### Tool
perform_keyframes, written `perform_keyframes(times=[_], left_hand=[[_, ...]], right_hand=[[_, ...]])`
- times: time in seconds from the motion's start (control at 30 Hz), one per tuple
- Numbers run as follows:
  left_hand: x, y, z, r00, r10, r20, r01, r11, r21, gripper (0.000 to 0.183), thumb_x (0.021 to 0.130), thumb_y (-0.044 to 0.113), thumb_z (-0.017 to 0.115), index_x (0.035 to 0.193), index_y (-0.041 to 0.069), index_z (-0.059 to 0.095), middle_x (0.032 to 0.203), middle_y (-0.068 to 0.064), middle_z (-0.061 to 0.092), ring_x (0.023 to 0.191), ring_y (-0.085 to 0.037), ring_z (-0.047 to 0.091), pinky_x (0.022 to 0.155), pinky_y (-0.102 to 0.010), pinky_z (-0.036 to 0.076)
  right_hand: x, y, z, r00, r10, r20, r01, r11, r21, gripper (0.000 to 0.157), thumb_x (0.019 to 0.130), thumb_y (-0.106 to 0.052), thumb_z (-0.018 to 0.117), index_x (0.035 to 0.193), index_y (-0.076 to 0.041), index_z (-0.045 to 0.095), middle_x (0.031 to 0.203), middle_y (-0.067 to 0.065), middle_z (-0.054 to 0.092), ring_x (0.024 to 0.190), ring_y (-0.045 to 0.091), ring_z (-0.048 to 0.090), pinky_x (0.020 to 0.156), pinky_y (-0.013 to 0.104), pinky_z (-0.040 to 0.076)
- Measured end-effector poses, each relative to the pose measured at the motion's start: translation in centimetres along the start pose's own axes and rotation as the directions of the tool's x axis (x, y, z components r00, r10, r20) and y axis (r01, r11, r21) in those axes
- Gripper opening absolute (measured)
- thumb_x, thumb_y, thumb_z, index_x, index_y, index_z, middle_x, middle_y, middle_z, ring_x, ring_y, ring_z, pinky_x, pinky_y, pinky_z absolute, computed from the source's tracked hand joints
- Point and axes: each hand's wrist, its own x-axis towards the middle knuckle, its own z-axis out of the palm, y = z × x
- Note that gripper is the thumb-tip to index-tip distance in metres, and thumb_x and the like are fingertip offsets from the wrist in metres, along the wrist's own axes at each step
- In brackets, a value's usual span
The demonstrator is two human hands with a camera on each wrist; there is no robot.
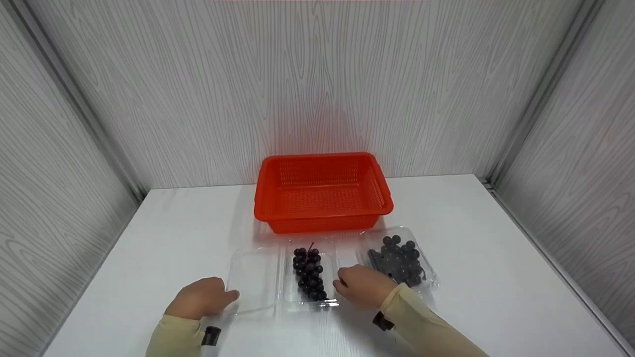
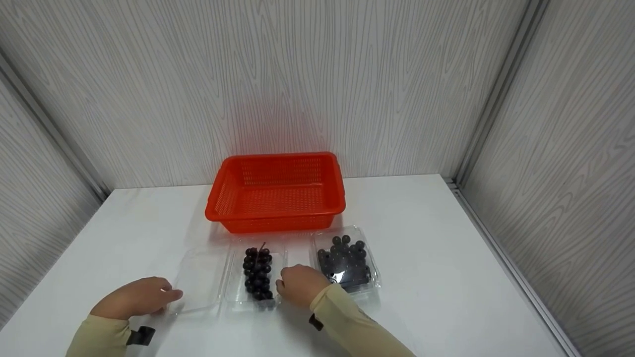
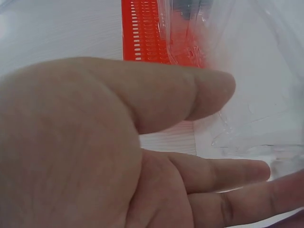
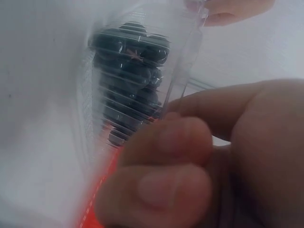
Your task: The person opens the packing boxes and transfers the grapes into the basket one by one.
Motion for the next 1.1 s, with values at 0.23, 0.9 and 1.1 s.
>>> perform_keyframes(times=[0.23, 0.9, 1.1], left_hand=[[-0.3, 0.6, -1.3, 0.998, 0.042, -0.043, -0.042, 0.999, -0.006, 0.066, 0.101, 0.043, 0.057, 0.139, -0.012, 0.053, 0.137, -0.03, 0.059, 0.124, -0.047, 0.057, 0.104, -0.061, 0.044], [-2.9, 7.8, -2.3, 0.603, 0.483, -0.634, -0.525, 0.84, 0.141, 0.064, 0.094, 0.018, 0.074, 0.152, 0.014, 0.048, 0.145, -0.009, 0.05, 0.134, -0.028, 0.049, 0.095, -0.047, 0.057], [-2.8, 8.2, -2.3, 0.63, 0.49, -0.602, -0.523, 0.841, 0.137, 0.066, 0.094, 0.022, 0.074, 0.154, 0.018, 0.046, 0.143, -0.007, 0.051, 0.132, -0.026, 0.051, 0.096, -0.046, 0.056]], right_hand=[[0.0, -0.4, -0.4, 0.999, 0.016, -0.028, -0.016, 1.0, -0.024, 0.033, 0.103, -0.026, 0.057, 0.072, -0.014, 0.054, 0.06, -0.006, 0.044, 0.053, 0.009, 0.04, 0.055, 0.029, 0.039], [-0.1, -4.6, -2.3, 0.928, -0.16, -0.335, 0.133, 0.986, -0.103, 0.017, 0.095, -0.022, 0.07, 0.083, -0.018, 0.059, 0.065, -0.01, 0.051, 0.057, 0.006, 0.04, 0.054, 0.025, 0.037], [-0.1, -4.8, -2.4, 0.914, -0.17, -0.368, 0.142, 0.985, -0.103, 0.011, 0.093, -0.019, 0.07, 0.086, -0.018, 0.062, 0.072, -0.005, 0.06, 0.061, 0.006, 0.045, 0.056, 0.024, 0.042]])
